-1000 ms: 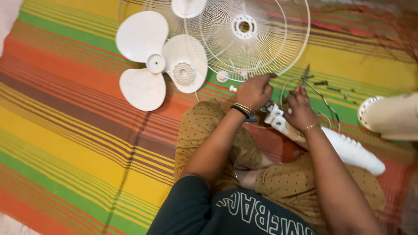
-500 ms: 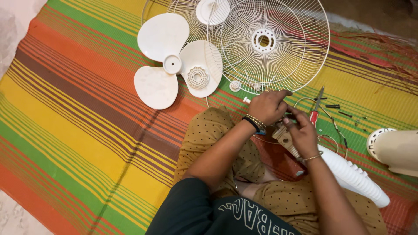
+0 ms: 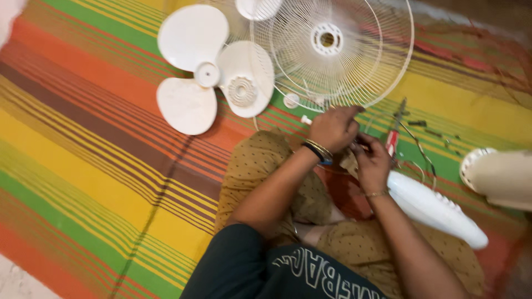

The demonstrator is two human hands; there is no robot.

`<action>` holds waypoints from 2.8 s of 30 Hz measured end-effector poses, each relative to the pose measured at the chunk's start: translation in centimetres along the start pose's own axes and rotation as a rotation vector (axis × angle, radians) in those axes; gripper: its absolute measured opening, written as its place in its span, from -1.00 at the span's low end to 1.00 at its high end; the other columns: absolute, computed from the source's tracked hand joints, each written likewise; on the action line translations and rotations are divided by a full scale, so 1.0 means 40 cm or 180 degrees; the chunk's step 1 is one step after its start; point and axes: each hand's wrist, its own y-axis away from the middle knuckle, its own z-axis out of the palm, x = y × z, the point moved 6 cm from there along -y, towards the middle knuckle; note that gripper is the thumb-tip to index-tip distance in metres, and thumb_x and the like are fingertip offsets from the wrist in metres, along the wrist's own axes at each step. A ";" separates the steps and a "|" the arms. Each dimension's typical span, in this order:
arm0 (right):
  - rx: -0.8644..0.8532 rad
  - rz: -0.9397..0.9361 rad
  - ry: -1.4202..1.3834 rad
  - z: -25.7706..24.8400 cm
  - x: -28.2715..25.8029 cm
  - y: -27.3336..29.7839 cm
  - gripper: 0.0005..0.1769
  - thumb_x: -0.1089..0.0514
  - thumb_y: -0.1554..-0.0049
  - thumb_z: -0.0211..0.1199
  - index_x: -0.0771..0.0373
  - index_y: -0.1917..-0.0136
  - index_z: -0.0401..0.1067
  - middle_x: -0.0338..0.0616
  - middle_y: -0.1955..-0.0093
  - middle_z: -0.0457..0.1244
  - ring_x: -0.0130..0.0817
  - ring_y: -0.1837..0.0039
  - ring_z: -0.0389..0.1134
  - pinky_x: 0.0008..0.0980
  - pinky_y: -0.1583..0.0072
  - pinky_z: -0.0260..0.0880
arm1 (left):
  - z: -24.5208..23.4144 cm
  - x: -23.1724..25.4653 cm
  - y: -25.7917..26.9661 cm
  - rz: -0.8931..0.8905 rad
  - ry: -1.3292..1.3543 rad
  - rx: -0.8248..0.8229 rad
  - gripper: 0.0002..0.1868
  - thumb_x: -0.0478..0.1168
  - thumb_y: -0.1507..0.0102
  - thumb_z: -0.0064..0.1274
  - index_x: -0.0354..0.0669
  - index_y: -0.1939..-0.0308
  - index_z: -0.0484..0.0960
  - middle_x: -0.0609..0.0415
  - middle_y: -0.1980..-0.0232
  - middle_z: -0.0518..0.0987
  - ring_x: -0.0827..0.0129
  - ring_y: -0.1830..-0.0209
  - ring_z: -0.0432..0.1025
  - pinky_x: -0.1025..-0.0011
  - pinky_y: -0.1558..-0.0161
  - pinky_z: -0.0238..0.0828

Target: The person sits on a mat and works on a disassembled electric fan motor. They use a screwdriver to tighten screws on the motor housing and adjust internal components while handling the motor and wires.

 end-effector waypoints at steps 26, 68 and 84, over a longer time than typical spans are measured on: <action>0.0075 -0.0335 0.2590 -0.251 0.117 -0.141 -0.89 0.24 -0.11 0.45 0.23 0.05 0.60 -0.05 0.10 0.39 -0.21 0.06 0.40 -0.22 -0.03 0.43 | -0.021 0.012 -0.005 0.0164 0.0062 -0.0004 -0.63 -0.19 -0.21 -0.08 0.08 -0.07 0.65 0.02 0.21 0.65 0.07 0.16 0.52 0.08 0.15 0.46; -0.0141 0.0622 0.0188 -0.001 -0.013 0.011 -0.86 0.23 -0.24 0.29 0.29 -0.07 0.48 -0.32 0.04 0.38 -0.64 0.02 0.33 -0.55 -0.02 0.34 | -0.040 0.059 0.010 0.0723 0.0136 -0.0513 -0.52 -0.23 -0.24 -0.06 0.08 -0.25 0.58 0.12 0.23 0.60 0.15 0.11 0.49 0.18 0.03 0.44; -0.0668 0.0629 -0.0441 -0.011 0.098 -0.025 -0.92 0.33 -0.25 0.24 0.32 -0.05 0.44 -0.32 0.05 0.33 -0.58 -0.03 0.32 -0.54 -0.13 0.37 | -0.023 0.074 0.003 0.0946 -0.0112 -0.1076 -0.33 -0.03 0.00 0.23 0.17 -0.23 0.58 0.22 0.12 0.62 0.24 0.06 0.52 0.24 0.01 0.48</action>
